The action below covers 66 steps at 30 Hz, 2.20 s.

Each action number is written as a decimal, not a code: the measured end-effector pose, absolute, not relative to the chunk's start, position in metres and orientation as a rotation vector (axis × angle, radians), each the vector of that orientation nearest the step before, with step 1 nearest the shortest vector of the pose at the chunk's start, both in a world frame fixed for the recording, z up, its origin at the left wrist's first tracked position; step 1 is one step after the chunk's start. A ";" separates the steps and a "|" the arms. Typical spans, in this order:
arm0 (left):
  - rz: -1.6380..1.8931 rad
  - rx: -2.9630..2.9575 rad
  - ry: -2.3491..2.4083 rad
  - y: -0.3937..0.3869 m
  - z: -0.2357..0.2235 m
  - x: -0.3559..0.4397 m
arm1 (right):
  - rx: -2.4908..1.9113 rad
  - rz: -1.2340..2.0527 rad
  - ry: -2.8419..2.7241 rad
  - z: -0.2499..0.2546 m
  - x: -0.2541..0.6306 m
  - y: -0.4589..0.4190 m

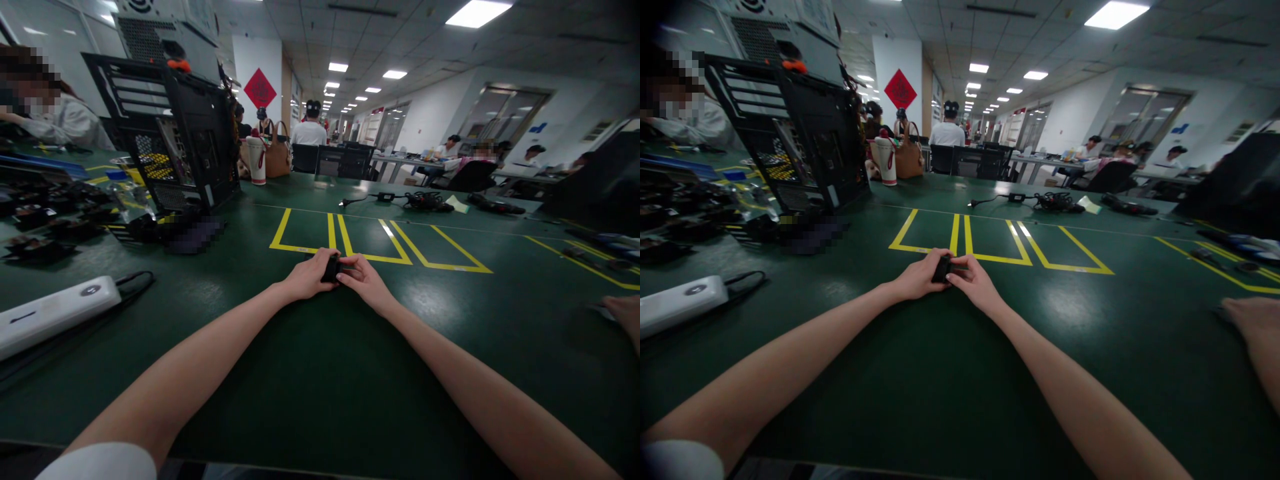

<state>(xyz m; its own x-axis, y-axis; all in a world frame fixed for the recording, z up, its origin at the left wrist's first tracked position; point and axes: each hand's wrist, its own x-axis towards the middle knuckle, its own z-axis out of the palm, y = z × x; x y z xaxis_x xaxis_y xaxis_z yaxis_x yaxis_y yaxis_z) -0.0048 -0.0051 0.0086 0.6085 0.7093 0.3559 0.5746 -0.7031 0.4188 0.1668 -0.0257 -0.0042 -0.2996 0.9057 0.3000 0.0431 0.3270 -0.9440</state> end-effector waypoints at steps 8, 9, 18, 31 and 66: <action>0.742 2.572 1.059 -0.006 0.009 -0.004 | -0.901 1.152 -1.632 -0.005 0.169 -0.022; 0.745 2.573 1.053 -0.006 0.009 -0.004 | -0.886 1.153 -1.636 -0.005 0.169 -0.023; 0.739 2.579 1.058 -0.005 0.009 -0.004 | -0.848 1.140 -1.632 -0.004 0.168 -0.024; 0.756 2.573 1.024 -0.005 0.008 -0.005 | -0.872 1.146 -1.630 -0.003 0.168 -0.026; 0.710 2.569 1.082 -0.006 0.009 -0.004 | -0.845 1.175 -1.622 -0.005 0.170 -0.023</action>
<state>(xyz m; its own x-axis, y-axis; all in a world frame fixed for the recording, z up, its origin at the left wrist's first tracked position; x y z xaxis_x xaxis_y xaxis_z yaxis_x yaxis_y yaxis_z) -0.0038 -0.0057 0.0093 0.6023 0.7247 0.3346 0.5952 -0.6871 0.4167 0.1696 -0.0231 -0.0053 -0.3305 0.8996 0.2854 0.0092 0.3054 -0.9522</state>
